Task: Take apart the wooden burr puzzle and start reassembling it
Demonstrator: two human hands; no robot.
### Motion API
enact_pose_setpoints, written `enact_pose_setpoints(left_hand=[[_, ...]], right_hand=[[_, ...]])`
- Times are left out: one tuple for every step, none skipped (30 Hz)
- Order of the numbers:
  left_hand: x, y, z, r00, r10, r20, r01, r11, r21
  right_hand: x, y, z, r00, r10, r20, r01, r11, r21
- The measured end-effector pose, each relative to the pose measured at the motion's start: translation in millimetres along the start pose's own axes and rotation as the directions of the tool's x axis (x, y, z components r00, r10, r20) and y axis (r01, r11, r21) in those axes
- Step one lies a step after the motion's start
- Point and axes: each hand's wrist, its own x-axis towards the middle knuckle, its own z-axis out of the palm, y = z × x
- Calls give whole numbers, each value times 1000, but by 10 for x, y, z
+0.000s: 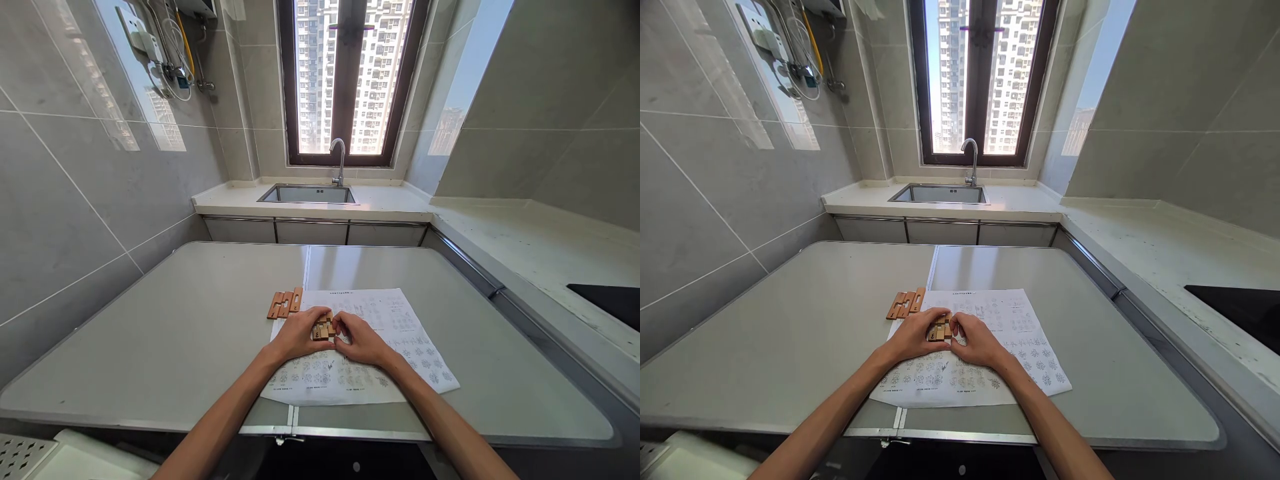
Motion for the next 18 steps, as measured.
enact_pose_setpoints(left_hand=[[1,4,-3,1000,-6,5,6,1000,1],[1,5,-3,1000,-12,3,12,1000,4],[2,2,0,1000,-20,-3,20,1000,6],[2,-3,5,999,-30,-12,30,1000,5],[2,-9,11,999,-40,-21,40,999,0],[2,-16,18,998,-50,-30,50,999,-5],[2,-22,25,997,-60,-40,60,998,-9],[2,-28,32,996,-68,-49,68,998,-10],[2,-31,37,996,-74,-58,74,997,-8],[2,-34,41,995,-77,-67,77,997,-5],[3,-36,43,994,-79,-75,80,997,0],[4,-37,43,993,-81,-83,82,997,5],[5,-38,42,992,-83,-92,84,996,12],[6,-40,39,991,-88,-103,90,996,20],[7,-42,36,989,-96,-115,100,995,29],[9,-46,33,986,-106,-127,112,993,39],[10,-50,31,983,-116,-139,124,991,47],[12,-55,29,981,-126,-149,135,989,55]], right_hand=[[-2,3,-1,1000,2,5,-2,1000,4],[-4,4,-3,1000,5,9,-5,1000,8],[-5,4,-5,1000,7,14,-8,1000,12],[-5,2,-7,1000,9,17,-10,1000,16],[-5,0,-9,1000,11,19,-12,1000,21],[-5,-3,-11,1000,14,19,-15,1000,27],[-4,-6,-12,1000,17,20,-18,999,33],[-2,-8,-11,1000,21,20,-22,999,39],[0,-10,-11,1000,24,19,-25,999,43],[2,-10,-9,999,28,17,-29,998,47],[4,-11,-7,999,32,14,-32,998,50],[7,-11,-5,999,36,11,-36,998,54],[8,-11,-3,999,41,8,-42,998,57],[10,-12,-1,999,47,4,-48,997,60],[11,-11,0,999,53,0,-53,997,62],[12,-10,3,998,57,-2,-56,997,62],[12,-8,5,998,59,-4,-58,997,59],[12,-5,8,998,60,-7,-60,997,54]])
